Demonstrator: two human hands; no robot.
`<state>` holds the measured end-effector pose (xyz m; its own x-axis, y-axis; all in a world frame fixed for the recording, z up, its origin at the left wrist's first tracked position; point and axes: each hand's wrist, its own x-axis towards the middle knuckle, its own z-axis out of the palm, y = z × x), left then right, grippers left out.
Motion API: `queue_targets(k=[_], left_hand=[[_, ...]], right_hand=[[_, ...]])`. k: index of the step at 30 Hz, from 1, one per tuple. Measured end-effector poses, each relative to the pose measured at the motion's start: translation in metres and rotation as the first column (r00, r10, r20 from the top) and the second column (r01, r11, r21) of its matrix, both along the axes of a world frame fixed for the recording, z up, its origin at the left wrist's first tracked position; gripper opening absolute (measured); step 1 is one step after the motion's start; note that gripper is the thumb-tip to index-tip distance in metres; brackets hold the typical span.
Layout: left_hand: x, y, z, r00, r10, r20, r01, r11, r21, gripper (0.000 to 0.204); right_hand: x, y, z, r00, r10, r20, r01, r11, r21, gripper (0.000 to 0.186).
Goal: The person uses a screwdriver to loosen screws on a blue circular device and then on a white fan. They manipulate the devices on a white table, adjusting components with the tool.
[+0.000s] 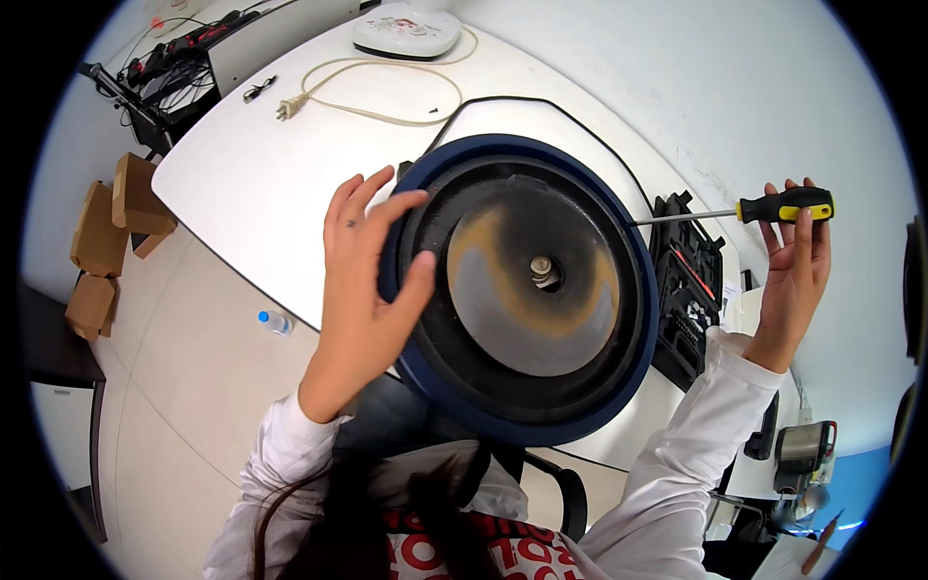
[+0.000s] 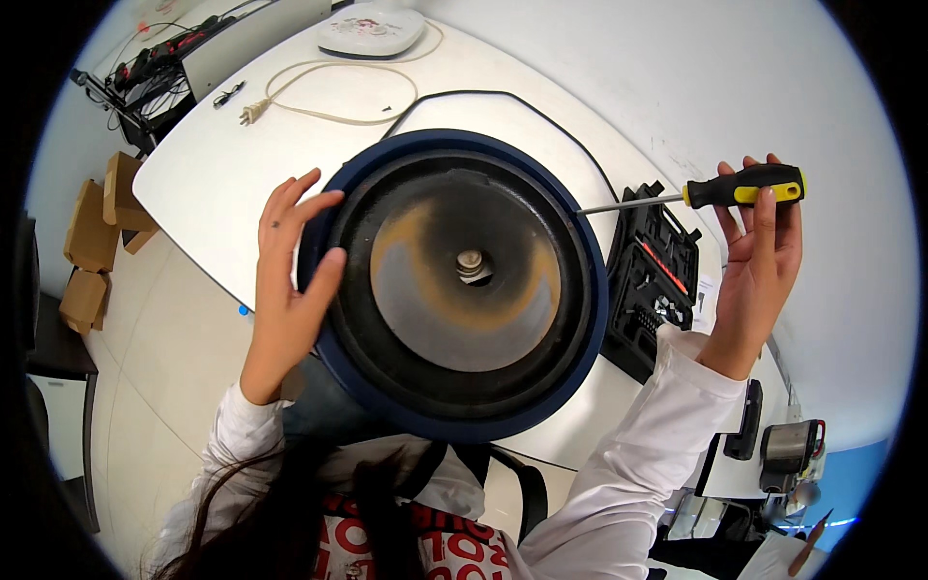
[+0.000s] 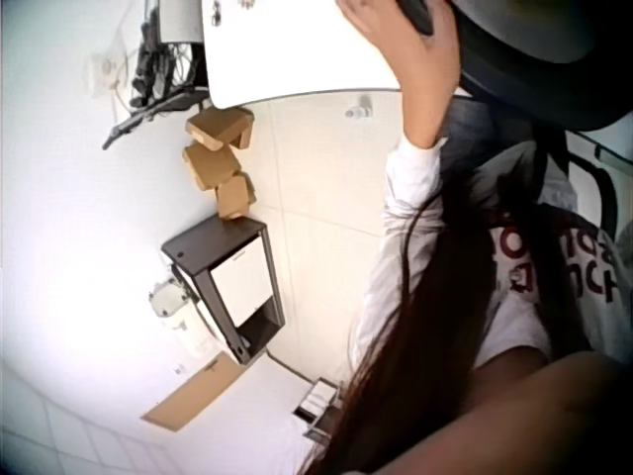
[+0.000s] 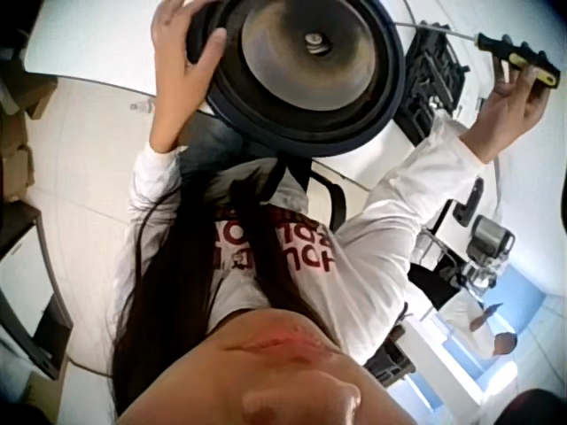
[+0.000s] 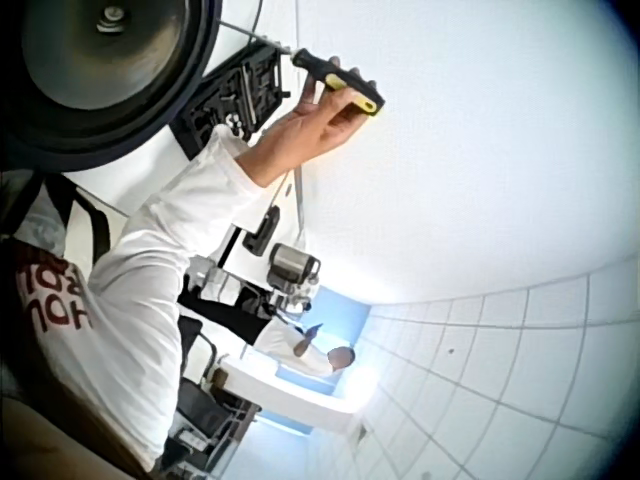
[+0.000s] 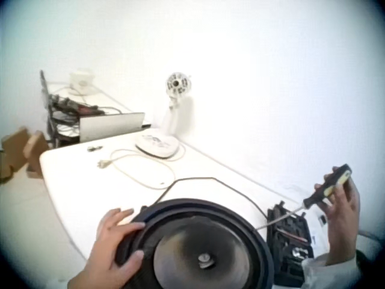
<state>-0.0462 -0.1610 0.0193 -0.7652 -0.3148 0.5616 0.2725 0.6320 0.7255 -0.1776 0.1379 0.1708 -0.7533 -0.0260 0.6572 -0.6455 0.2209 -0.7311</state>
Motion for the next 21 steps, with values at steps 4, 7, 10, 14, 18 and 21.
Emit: queue_targets(k=[4,7,10,14,18,21], left_hand=[[-0.009,-0.003,-0.016,0.979,-0.196,-0.05,0.201,0.927,0.318,0.045],[-0.012,-0.002,-0.016,0.971,-0.237,-0.042,0.236,0.902,0.363,0.046],[-0.01,-0.002,-0.015,0.974,-0.227,-0.003,0.215,0.918,0.333,0.045],[-0.01,-0.003,-0.015,0.977,-0.212,0.011,0.198,0.932,0.305,0.044],[-0.012,-0.005,-0.017,0.978,-0.21,-0.002,0.201,0.931,0.306,0.043],[-0.012,-0.005,-0.017,0.978,-0.209,-0.006,0.2,0.931,0.306,0.043]], right_hand=[[-0.013,0.009,-0.013,1.0,-0.011,0.022,0.011,1.0,0.008,0.042],[-0.014,0.015,-0.014,0.997,-0.071,-0.005,0.071,0.996,0.049,0.042],[-0.021,0.019,-0.02,0.999,-0.027,0.019,0.026,0.999,0.037,0.043],[-0.026,0.02,-0.022,0.999,-0.029,0.029,0.028,0.998,0.05,0.043],[-0.026,0.021,-0.019,1.0,-0.026,0.015,0.025,0.998,0.054,0.043],[-0.024,0.023,-0.018,0.999,-0.034,0.012,0.033,0.997,0.065,0.044]])
